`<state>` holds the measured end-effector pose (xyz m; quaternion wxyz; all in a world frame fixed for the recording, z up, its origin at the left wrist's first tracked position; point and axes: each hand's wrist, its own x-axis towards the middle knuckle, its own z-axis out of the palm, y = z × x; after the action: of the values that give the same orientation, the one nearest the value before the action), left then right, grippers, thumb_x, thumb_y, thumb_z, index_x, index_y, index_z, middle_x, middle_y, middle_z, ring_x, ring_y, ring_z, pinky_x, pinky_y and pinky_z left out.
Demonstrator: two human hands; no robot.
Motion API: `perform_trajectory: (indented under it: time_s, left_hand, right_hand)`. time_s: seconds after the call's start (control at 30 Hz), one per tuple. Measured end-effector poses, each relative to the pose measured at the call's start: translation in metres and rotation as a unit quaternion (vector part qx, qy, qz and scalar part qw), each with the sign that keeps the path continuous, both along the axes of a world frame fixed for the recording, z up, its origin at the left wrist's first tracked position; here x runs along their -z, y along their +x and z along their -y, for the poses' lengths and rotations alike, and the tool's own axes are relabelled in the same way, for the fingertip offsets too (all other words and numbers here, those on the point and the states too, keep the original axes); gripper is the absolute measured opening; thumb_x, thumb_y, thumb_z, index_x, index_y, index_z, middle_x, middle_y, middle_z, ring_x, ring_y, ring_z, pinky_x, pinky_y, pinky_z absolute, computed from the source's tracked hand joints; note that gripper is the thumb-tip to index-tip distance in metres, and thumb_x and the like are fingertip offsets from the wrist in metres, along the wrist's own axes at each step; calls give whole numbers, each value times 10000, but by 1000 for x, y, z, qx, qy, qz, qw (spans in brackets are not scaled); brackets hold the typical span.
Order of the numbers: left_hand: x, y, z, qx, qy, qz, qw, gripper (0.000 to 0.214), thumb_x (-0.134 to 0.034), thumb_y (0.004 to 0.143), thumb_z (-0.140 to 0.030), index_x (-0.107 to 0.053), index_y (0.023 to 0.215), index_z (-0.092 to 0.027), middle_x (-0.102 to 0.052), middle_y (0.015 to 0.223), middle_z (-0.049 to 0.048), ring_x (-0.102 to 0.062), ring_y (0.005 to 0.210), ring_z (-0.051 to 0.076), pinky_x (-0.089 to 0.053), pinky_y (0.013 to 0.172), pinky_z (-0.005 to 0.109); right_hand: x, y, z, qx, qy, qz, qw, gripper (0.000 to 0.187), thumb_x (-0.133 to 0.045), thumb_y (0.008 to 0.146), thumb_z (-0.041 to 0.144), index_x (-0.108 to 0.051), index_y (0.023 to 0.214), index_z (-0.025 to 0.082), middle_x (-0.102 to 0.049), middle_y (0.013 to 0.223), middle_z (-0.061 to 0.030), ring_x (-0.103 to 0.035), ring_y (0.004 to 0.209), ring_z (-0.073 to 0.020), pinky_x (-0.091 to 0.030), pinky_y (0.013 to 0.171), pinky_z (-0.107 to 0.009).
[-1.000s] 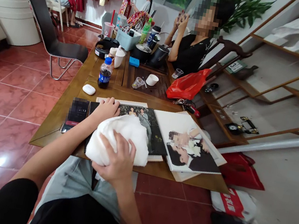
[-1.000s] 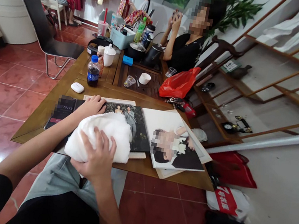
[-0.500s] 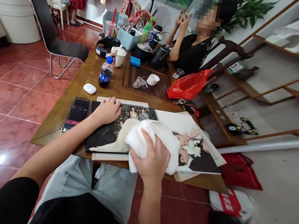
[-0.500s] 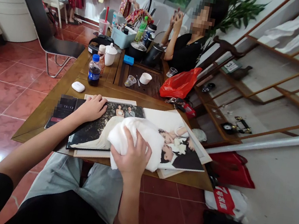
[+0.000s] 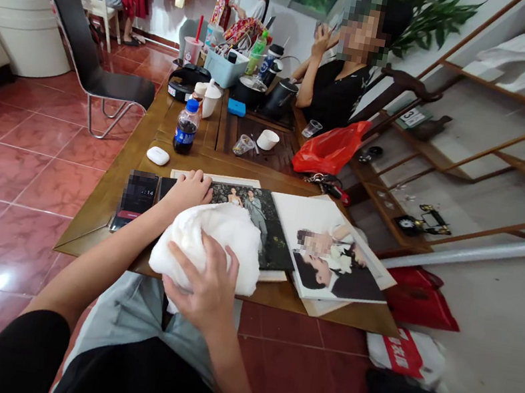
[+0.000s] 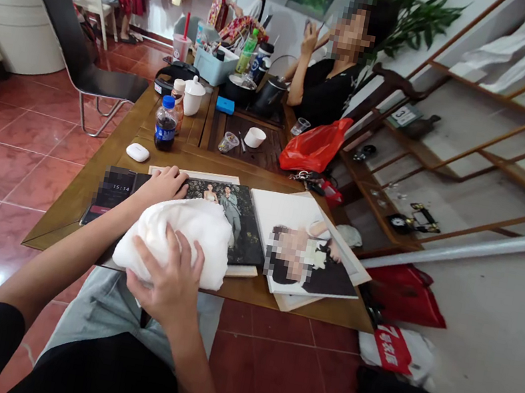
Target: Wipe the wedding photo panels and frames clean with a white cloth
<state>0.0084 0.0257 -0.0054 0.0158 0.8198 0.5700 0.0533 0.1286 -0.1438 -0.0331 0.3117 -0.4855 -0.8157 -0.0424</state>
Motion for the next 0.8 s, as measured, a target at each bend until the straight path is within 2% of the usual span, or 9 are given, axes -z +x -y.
perform_trajectory:
  time_s: [0.1,0.27,0.47,0.6,0.8]
  left_hand:
    - [2,-1,1,7,14,5,1000,394,-331,1085,-311,-592,1291,-101,-611,1284,195,-565,1225,328,-460,991,464]
    - [2,-3,2,12,19,13,1000,398,-322,1080,-317,-602,1273,-108,-619,1272,198,-578,1210,335,-460,998,481]
    - [0,-2,3,8,13,12,1000,385,-323,1076,-313,-605,1255,-122,-620,1279,199,-579,1216,337,-461,1001,482]
    - [0,-1,3,7,12,8,1000,393,-321,1076,-310,-604,1266,-116,-620,1278,200,-576,1222,337,-461,1004,483]
    - [3,-2,0,13,21,10,1000,394,-321,1079,-320,-600,1273,-121,-621,1268,195,-578,1203,334,-464,987,482]
  right_hand:
    - [2,13,-5,22,1,11,1000,461,-690,901,483,-666,1358,425,-529,1487,-84,-552,1278,-290,-328,1148,-519]
    - [6,50,-15,102,19,27,994,420,-656,936,454,-679,1348,381,-538,1460,-105,-573,1261,-288,-346,1133,-498]
    - [11,84,-24,175,43,42,983,455,-646,933,445,-659,1375,337,-554,1422,-121,-576,1240,-300,-388,1083,-474]
    - [10,76,-22,169,46,51,983,507,-670,896,516,-654,1366,326,-540,1416,-137,-561,1241,-317,-368,1095,-509]
    - [9,33,-15,87,35,30,995,511,-662,884,525,-668,1363,348,-528,1444,-129,-544,1262,-326,-319,1138,-547]
